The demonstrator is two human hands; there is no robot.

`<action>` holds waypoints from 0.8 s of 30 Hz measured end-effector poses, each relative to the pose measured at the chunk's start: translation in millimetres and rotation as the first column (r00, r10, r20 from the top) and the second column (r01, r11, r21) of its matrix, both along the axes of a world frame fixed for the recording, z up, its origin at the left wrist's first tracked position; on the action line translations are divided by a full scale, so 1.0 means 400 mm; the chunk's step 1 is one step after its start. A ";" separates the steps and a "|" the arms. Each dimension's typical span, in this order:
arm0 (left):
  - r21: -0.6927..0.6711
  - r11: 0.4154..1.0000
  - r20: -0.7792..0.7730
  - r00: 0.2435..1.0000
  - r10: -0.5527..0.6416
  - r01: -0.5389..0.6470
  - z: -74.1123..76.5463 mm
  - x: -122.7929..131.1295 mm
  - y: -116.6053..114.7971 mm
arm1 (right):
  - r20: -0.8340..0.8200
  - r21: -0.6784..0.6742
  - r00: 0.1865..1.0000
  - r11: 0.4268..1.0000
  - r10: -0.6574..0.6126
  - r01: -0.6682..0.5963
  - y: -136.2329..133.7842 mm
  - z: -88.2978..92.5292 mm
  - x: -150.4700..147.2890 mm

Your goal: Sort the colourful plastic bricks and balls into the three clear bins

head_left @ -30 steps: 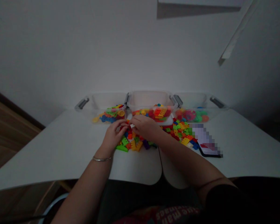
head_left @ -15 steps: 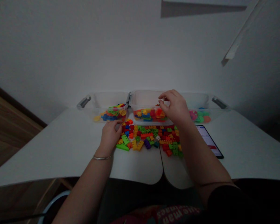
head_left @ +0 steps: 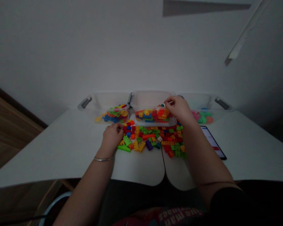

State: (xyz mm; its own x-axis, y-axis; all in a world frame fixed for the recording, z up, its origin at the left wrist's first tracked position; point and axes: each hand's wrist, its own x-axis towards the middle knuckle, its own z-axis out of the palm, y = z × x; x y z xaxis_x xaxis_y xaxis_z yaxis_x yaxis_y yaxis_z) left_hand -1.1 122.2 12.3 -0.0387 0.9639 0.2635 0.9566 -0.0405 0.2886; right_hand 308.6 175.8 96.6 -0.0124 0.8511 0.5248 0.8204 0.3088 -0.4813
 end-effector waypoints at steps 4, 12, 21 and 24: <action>-0.035 0.998 -0.062 0.997 0.054 -0.056 0.007 0.007 -0.005 | 0.032 0.001 0.999 1.000 -0.006 0.006 0.003 -0.003 0.003; -0.043 0.997 -0.024 0.997 0.070 -0.071 -0.007 -0.004 0.007 | 0.003 0.142 0.999 0.989 0.043 -0.043 -0.035 0.023 -0.027; -0.079 0.996 -0.026 0.999 0.043 -0.045 -0.006 0.005 0.012 | 0.024 0.185 0.948 0.930 0.319 -0.318 -0.088 0.042 -0.084; -0.072 0.997 -0.042 0.999 0.017 -0.020 -0.002 0.013 0.009 | 0.033 0.158 0.919 0.906 0.394 -0.394 -0.092 0.031 -0.105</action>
